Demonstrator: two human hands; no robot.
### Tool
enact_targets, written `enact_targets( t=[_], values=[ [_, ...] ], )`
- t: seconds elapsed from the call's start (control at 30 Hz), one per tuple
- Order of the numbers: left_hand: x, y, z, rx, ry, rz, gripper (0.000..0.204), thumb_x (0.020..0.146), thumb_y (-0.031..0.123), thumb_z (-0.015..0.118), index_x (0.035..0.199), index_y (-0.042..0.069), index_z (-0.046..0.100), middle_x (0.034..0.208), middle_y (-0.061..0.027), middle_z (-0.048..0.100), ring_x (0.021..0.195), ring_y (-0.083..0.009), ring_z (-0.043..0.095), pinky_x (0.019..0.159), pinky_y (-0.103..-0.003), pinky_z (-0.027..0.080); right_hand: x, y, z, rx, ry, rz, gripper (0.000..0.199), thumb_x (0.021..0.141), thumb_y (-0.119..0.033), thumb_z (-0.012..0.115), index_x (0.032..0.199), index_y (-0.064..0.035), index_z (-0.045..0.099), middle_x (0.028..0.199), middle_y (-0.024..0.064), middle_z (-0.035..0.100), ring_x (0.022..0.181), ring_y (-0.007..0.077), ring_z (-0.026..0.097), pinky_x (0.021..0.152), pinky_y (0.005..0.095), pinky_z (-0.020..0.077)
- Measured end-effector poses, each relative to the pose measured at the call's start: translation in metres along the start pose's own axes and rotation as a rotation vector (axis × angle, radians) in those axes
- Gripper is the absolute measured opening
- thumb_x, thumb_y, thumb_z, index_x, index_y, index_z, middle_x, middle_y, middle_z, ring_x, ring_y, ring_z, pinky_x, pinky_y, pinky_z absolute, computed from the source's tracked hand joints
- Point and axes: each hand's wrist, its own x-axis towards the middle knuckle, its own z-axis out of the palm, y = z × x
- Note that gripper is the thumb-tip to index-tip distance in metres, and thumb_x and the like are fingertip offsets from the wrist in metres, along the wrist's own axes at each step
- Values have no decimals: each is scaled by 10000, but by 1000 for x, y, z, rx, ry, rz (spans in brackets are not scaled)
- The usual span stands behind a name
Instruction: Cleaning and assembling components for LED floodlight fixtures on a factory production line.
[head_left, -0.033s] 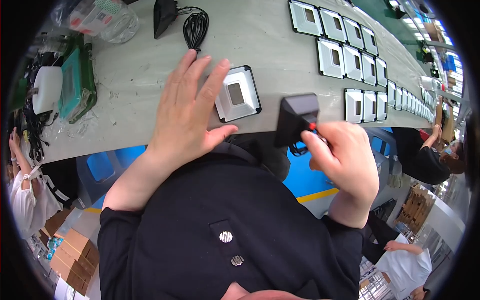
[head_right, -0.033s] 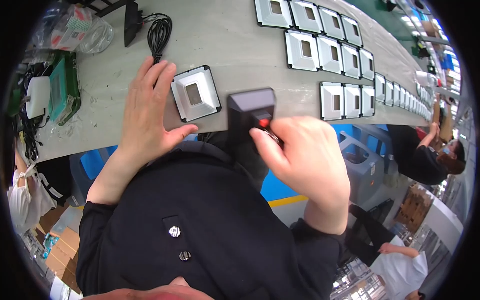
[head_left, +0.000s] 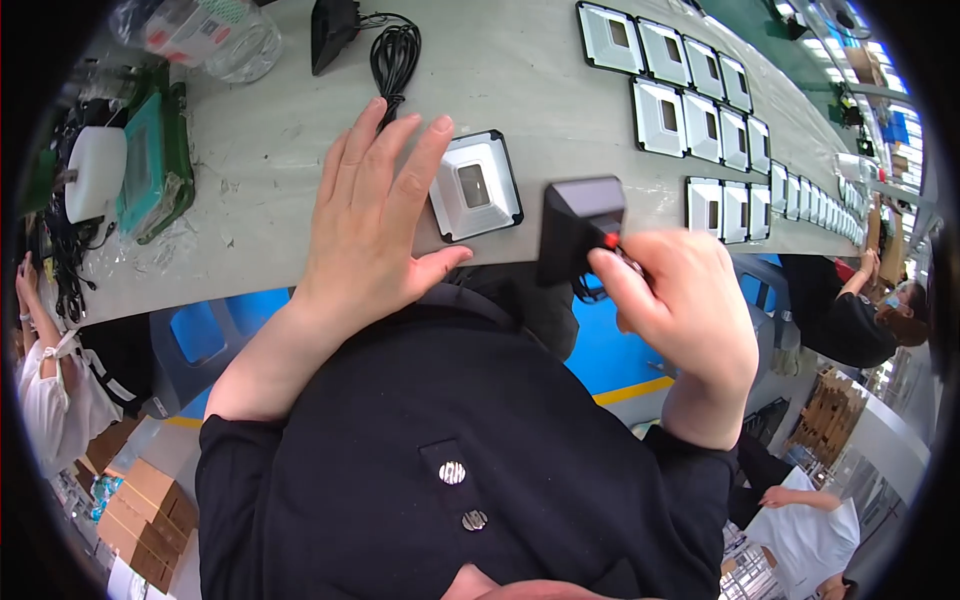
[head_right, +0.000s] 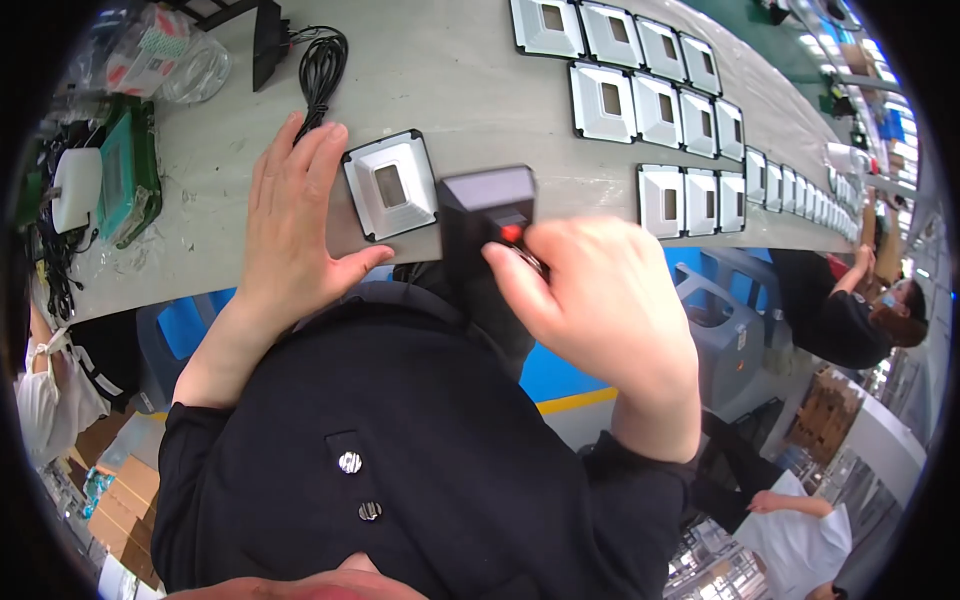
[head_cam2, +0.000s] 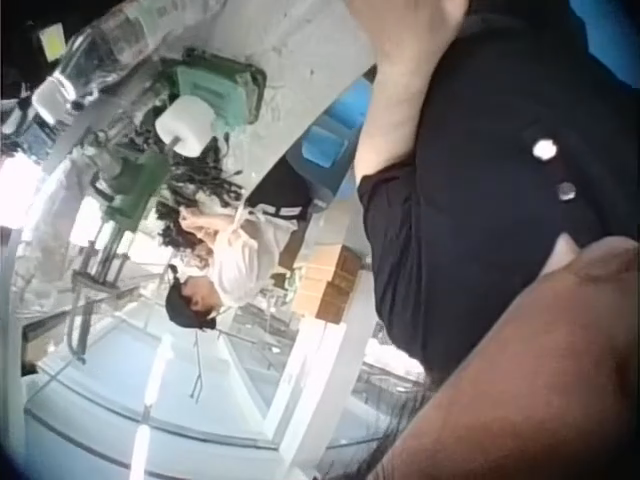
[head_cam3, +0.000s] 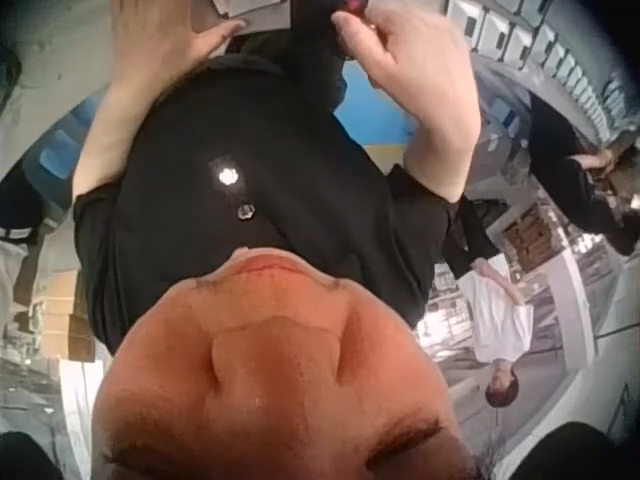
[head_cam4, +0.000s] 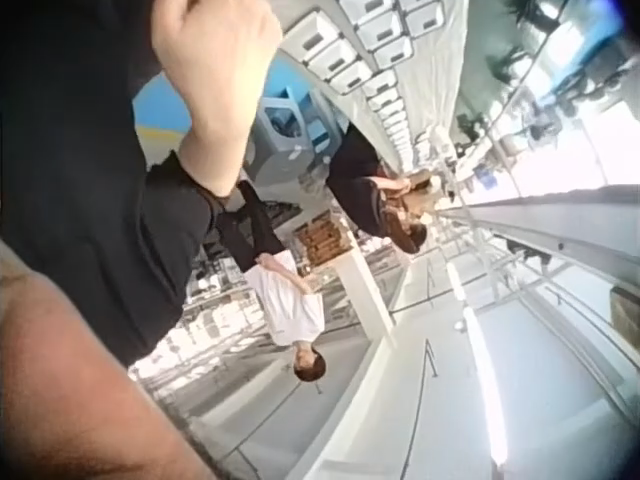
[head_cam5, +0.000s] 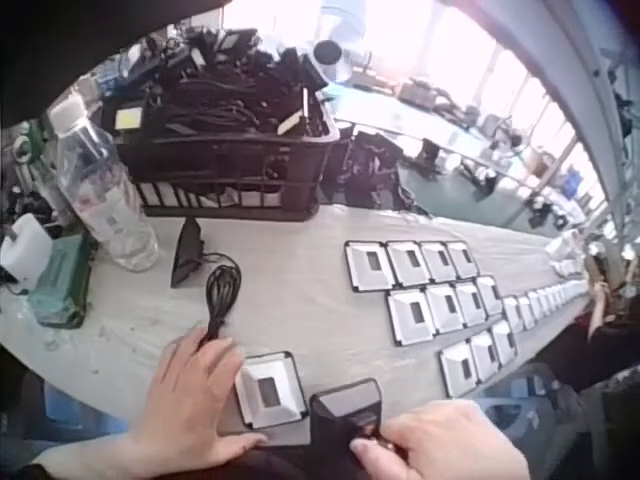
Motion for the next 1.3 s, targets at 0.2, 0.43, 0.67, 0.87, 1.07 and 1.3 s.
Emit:
enact_targets(
  t=[0.2, 0.43, 0.67, 0.87, 1.07, 1.3],
  values=[
    [-8, -8, 10, -98, 58, -73, 1100, 567, 276, 842, 1448, 64, 217, 1286, -115, 487, 1328, -342, 321, 1053, -578, 231, 54, -66, 0, -249, -253, 104, 423, 845, -275, 475, 569, 25, 592, 532, 170, 580, 598, 328, 622, 635, 390, 513],
    [-12, -12, 12, -174, 115, -98, 1075, 582, 242, 825, 1438, 22, 214, 1172, -109, 578, 1313, -313, 360, 1065, -547, 238, 72, -80, 18, -417, -281, 63, 409, 847, -276, 467, 626, 24, 634, 571, 172, 609, 647, 323, 644, 679, 391, 525],
    [-14, -14, 10, -188, 101, -88, 1062, 594, 263, 830, 1433, 15, 228, 1132, -116, 583, 1303, -310, 375, 1059, -539, 250, 74, -78, 30, -460, -141, 43, 445, 866, -323, 494, 611, 16, 628, 525, 152, 581, 608, 326, 626, 666, 396, 516],
    [-12, -11, 9, -187, 74, -89, 1000, 551, 277, 852, 1384, 68, 341, 1225, -78, 564, 1321, -319, 350, 1072, -533, 249, 70, -69, 39, -476, -19, -18, 475, 888, -350, 486, 620, 10, 640, 533, 144, 591, 623, 322, 637, 684, 400, 522],
    [-11, -15, 19, -56, 132, -59, 690, 644, 363, 796, 1238, 138, 524, 1248, -48, 514, 1301, -308, 361, 1042, -563, 262, 68, -72, 22, -260, -196, 35, 526, 819, -463, 571, 624, 24, 605, 548, 152, 586, 579, 289, 627, 604, 355, 506],
    [-8, -11, 18, -66, 122, -51, 663, 635, 342, 788, 1214, 136, 540, 1218, -47, 534, 1294, -303, 370, 1035, -532, 272, 34, -41, 12, -119, -330, 105, 291, 708, -302, 709, 705, -18, 646, 643, 140, 626, 668, 290, 642, 636, 368, 506]
  ],
)
